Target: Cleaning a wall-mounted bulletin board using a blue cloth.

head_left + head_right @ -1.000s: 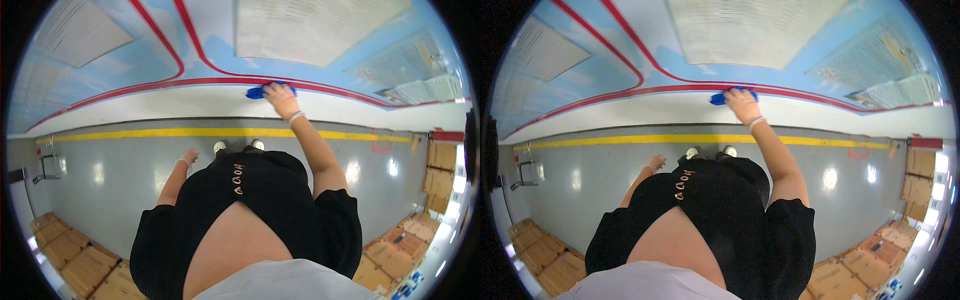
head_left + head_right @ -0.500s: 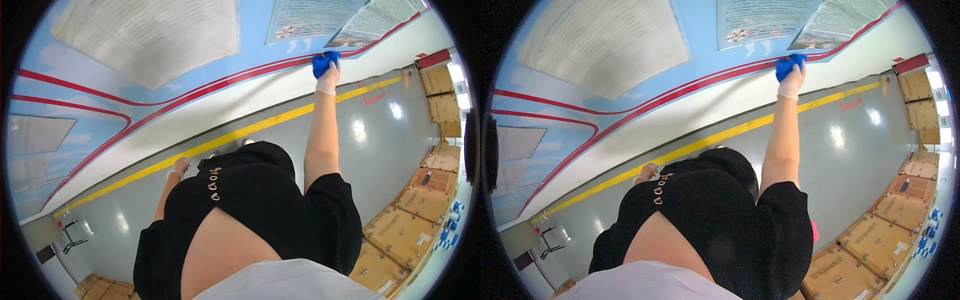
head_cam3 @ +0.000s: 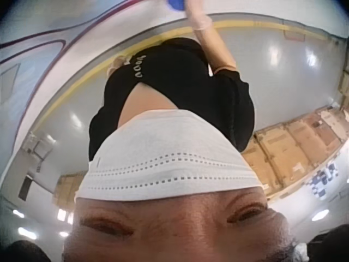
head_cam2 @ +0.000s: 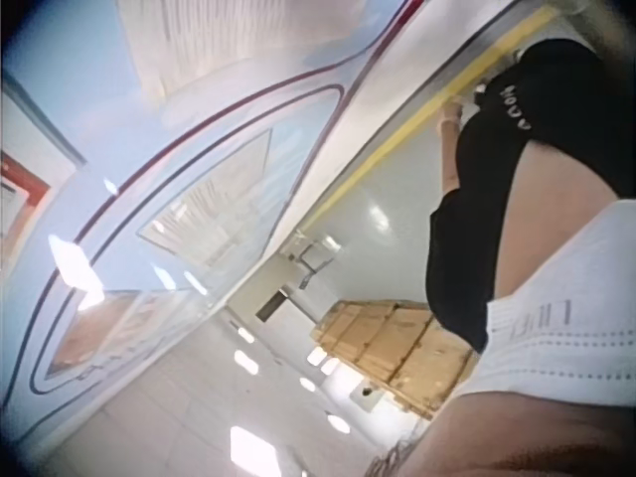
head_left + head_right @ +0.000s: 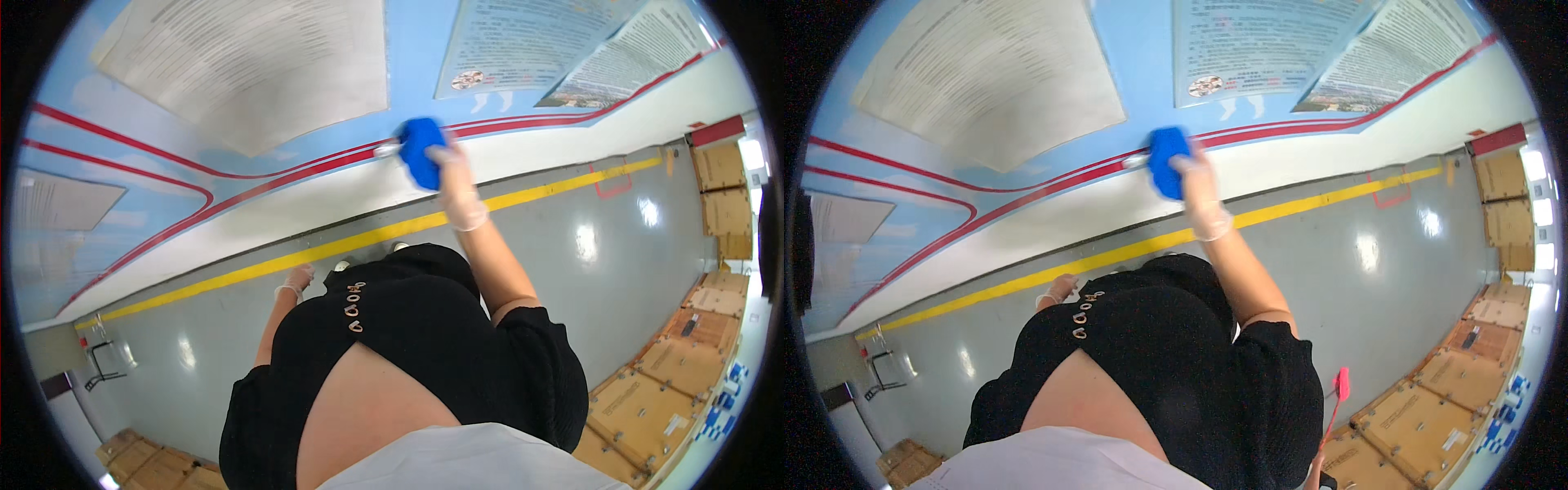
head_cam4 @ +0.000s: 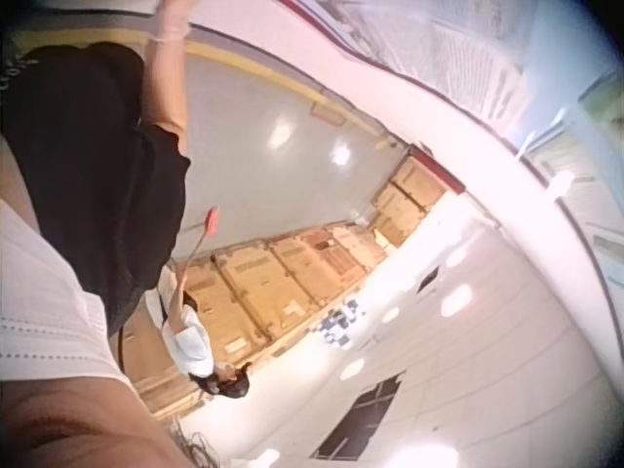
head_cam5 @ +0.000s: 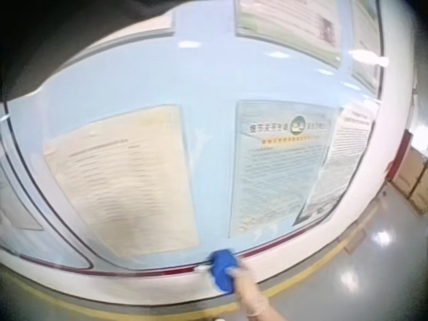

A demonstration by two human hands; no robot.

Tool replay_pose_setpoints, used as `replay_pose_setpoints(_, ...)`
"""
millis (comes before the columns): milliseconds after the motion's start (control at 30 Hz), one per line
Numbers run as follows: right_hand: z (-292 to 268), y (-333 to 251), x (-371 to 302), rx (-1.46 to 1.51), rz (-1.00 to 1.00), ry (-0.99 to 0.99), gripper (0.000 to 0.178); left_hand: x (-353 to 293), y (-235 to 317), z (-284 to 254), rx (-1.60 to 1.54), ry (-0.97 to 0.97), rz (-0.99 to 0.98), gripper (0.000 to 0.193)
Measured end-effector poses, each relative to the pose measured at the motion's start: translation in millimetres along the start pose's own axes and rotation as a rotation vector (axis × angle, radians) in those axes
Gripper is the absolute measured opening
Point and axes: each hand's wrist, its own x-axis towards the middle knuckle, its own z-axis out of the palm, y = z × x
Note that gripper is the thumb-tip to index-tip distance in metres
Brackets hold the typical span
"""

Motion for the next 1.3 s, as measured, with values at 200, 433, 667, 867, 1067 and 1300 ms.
replay_pose_setpoints(200,-52,-59,50,0.334,-0.441,0.387,0.04,-12,9,12,-0.394,-0.004,-0.472,0.007)
replay_pose_setpoints(433,85,38,-12,-0.522,-0.53,0.003,0.046,-58,-26,56,0.031,0.072,-0.15,0.008)
replay_pose_setpoints(667,149,25,-48,-0.366,-0.557,-0.547,0.042,-72,-35,23,-1.29,0.353,-0.85,0.028)
replay_pose_setpoints(867,199,-82,-36,-0.417,-1.285,-0.004,0.049,-155,-87,-11,-1.671,0.994,-0.939,0.055)
replay_pose_setpoints(1067,250,-9,-43,-0.995,-1.478,-0.301,0.045,-252,-159,-4,-1.723,1.289,-1.235,0.067)
replay_pose_setpoints(1300,304,-55,-48,-1.01,-1.747,-0.321,0.04,-409,-285,-34,-1.853,1.467,-1.24,0.035)
